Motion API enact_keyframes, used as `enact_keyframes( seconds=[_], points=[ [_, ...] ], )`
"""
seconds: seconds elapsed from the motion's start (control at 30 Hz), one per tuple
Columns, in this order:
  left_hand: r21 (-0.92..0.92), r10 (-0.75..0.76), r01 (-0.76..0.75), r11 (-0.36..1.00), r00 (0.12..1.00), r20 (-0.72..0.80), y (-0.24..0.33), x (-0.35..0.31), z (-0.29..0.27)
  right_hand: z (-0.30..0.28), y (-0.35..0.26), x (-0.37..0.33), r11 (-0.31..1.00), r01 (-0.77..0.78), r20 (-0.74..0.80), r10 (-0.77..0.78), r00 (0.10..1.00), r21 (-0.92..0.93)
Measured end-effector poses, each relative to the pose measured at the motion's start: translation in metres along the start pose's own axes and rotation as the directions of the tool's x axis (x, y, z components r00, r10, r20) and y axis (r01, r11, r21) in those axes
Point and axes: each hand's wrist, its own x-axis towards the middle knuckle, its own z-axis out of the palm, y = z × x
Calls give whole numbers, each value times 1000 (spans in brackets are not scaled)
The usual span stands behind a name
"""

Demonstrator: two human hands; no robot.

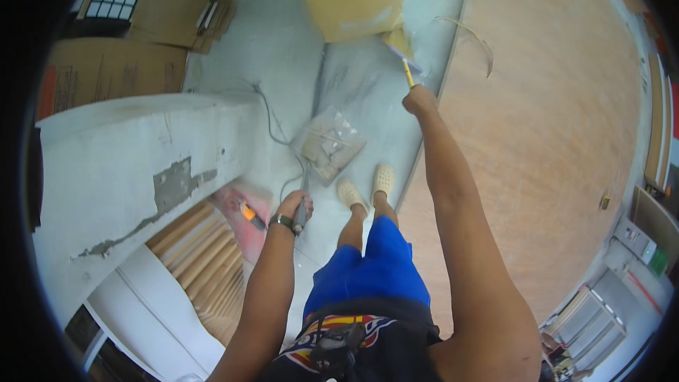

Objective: Cleaning up wood scraps and debris from a floor using a broom and dustpan and placing them into a bag.

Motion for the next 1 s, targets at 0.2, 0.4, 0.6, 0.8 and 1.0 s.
enact_keyframes(
  seconds=[0.2, 0.4, 0.6, 0.8, 1.0],
  points=[
    [-64, 77, -85, 994, 990, -122, -1, 21, 18, 57, 21, -104, 888, 327, 154, -291, 944, -323],
    [51, 155, -152, 987, 987, -50, -4, 18, 16, 28, 83, -201, 856, 471, 341, -387, 857, -214],
    [-374, -30, 53, 926, 997, 67, -11, 0, -17, -40, 74, -234, 941, 306, 309, -251, 917, -143],
    [-386, -49, 113, 916, 984, 171, -37, -32, -61, -70, 69, -149, 905, 374, 79, -366, 927, -204],
    [-413, -58, 121, 903, 985, 161, -68, -24, -42, -26, 70, -92, 943, 259, 48, -255, 966, -209]
  ],
)
